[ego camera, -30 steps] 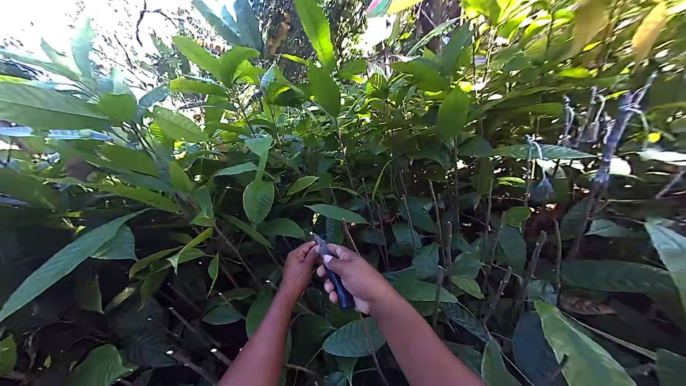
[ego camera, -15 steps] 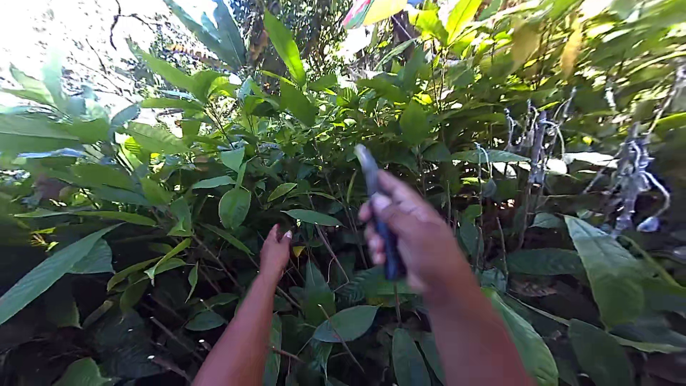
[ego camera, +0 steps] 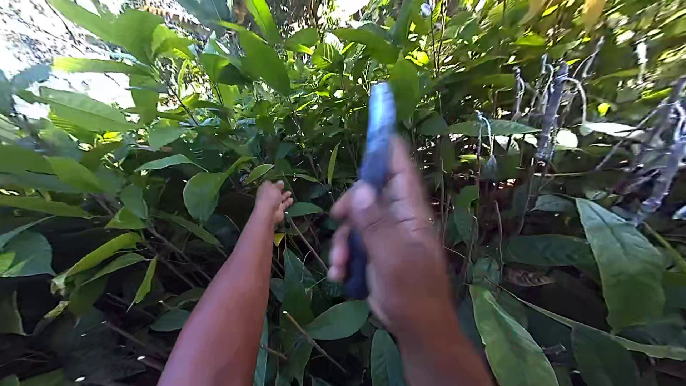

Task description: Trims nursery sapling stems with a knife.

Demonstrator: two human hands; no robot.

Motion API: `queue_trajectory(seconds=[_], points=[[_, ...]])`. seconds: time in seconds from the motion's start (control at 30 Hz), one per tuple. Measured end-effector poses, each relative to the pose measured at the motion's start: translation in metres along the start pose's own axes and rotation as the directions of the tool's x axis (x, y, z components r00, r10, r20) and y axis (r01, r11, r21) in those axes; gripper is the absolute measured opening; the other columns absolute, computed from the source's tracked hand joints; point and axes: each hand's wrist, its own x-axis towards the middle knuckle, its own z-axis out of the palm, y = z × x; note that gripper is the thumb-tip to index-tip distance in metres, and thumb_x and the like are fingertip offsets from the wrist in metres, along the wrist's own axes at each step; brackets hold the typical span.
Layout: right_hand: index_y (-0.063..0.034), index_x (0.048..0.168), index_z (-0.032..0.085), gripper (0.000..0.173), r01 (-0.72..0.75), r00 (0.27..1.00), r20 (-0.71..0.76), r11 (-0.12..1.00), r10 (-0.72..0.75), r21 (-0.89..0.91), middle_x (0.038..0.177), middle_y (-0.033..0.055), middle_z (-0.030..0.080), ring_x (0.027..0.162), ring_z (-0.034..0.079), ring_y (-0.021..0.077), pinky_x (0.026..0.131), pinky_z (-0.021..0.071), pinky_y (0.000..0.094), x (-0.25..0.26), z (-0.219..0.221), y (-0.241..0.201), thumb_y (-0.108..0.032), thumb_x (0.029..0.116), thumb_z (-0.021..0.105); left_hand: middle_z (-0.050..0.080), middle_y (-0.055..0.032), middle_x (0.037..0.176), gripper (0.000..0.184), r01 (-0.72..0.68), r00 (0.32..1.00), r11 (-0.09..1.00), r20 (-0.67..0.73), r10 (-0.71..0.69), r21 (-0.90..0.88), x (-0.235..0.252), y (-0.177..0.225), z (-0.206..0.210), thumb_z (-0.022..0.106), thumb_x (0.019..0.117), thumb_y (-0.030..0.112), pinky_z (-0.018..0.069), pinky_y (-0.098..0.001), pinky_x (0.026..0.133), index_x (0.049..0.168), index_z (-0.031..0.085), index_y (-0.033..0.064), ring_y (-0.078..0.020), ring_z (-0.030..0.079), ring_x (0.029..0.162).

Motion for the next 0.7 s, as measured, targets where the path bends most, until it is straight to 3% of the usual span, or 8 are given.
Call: queue_trajectory(seconds=[0.03,0.1,0.13,0.23,0.37,0.57,0.63,0.7], points=[[-0.0284,0.164,0.016,0.063,-0.084,0.994,0.075,0.996,0.082,0.028,0.090,0.0075,0.063,0.052,0.059,0.0133,0.046,0.0556,0.0272,0.001,0.007,0.013,-0.017,0.1088,0.045,0.036,-0.0138,0.161,0.056,0.034,0.999,0.999,0.040,-0.036,0.040,0.017,-0.012,-0.001,0.044,0.1109,0.024,0.0469,-0.0495,0.106,0.162,0.021,0.0187,-0.0329,0.051,0.135],[-0.0210,0.161,0.027,0.056,-0.306,0.939,0.160,0.952,0.304,-0.014,0.094,0.0095,0.061,0.054,0.057,0.0136,0.047,0.0540,0.0269,0.010,0.015,0.039,-0.018,0.1093,0.047,0.051,-0.0269,0.143,0.051,-0.220,0.970,0.972,0.122,0.210,0.076,0.078,-0.061,-0.004,0.048,0.1081,0.019,0.0594,-0.0539,0.085,0.156,0.033,0.0089,-0.0407,0.066,0.111],[-0.0169,0.158,0.032,0.050,-0.405,0.899,0.156,0.913,0.408,-0.054,0.096,0.0096,0.060,0.055,0.058,0.0134,0.049,0.0541,0.0267,0.016,0.013,0.051,-0.019,0.1101,0.046,0.057,-0.0244,0.135,0.046,-0.265,0.953,0.959,0.180,0.244,0.097,0.088,-0.069,0.000,0.048,0.1090,0.020,0.0603,-0.0510,0.083,0.153,0.038,0.0083,-0.0368,0.069,0.105],[-0.0064,0.147,0.045,0.038,-0.582,0.812,0.020,0.811,0.584,-0.069,0.091,0.0092,0.061,0.058,0.061,0.0130,0.052,0.0559,0.0260,0.037,-0.007,0.082,-0.020,0.1118,0.042,0.066,-0.0146,0.113,0.034,-0.319,0.934,0.926,0.234,0.271,0.203,0.047,-0.059,0.016,0.043,0.1114,0.020,0.0591,-0.0379,0.079,0.139,0.052,0.0039,-0.0203,0.069,0.086],[-0.0106,0.150,0.041,0.040,-0.652,0.754,-0.077,0.758,0.652,0.025,0.082,0.0084,0.063,0.053,0.056,0.0109,0.048,0.0473,0.0218,0.051,-0.037,0.110,-0.024,0.1127,0.039,0.072,-0.0075,0.104,0.030,-0.478,0.852,0.837,0.374,0.368,0.267,0.020,-0.066,0.009,0.048,0.1098,0.022,0.0595,-0.0326,0.078,0.130,0.062,0.0035,-0.0136,0.071,0.082],[-0.0085,0.145,0.049,0.037,-0.671,0.712,-0.078,0.709,0.698,0.215,0.085,0.0118,0.064,0.049,0.055,0.0099,0.042,0.0456,0.0188,0.050,-0.041,0.125,-0.020,0.1092,0.049,0.074,-0.0025,0.093,0.021,-0.455,0.833,0.863,0.448,0.325,0.219,0.002,-0.080,0.002,0.054,0.1066,0.014,0.0570,-0.0252,0.076,0.113,0.070,0.0018,-0.0067,0.068,0.080],[-0.0067,0.142,0.051,0.035,-0.680,0.701,-0.030,0.680,0.713,0.274,0.081,0.0102,0.062,0.048,0.053,0.0089,0.041,0.0443,0.0180,0.047,-0.037,0.119,-0.019,0.1097,0.048,0.072,-0.0028,0.088,0.021,-0.467,0.834,0.845,0.449,0.322,0.261,-0.001,-0.084,0.001,0.054,0.1064,0.015,0.0566,-0.0261,0.073,0.111,0.071,0.0015,-0.0062,0.066,0.076],[-0.0062,0.143,0.050,0.035,-0.640,0.762,0.102,0.719,0.639,0.272,0.081,0.0084,0.060,0.048,0.052,0.0068,0.041,0.0446,0.0170,0.039,-0.030,0.087,-0.018,0.1105,0.044,0.069,-0.0075,0.086,0.025,-0.482,0.864,0.781,0.363,0.349,0.397,-0.008,-0.083,0.001,0.053,0.1075,0.020,0.0544,-0.0371,0.072,0.108,0.070,0.0020,-0.0137,0.063,0.074]])
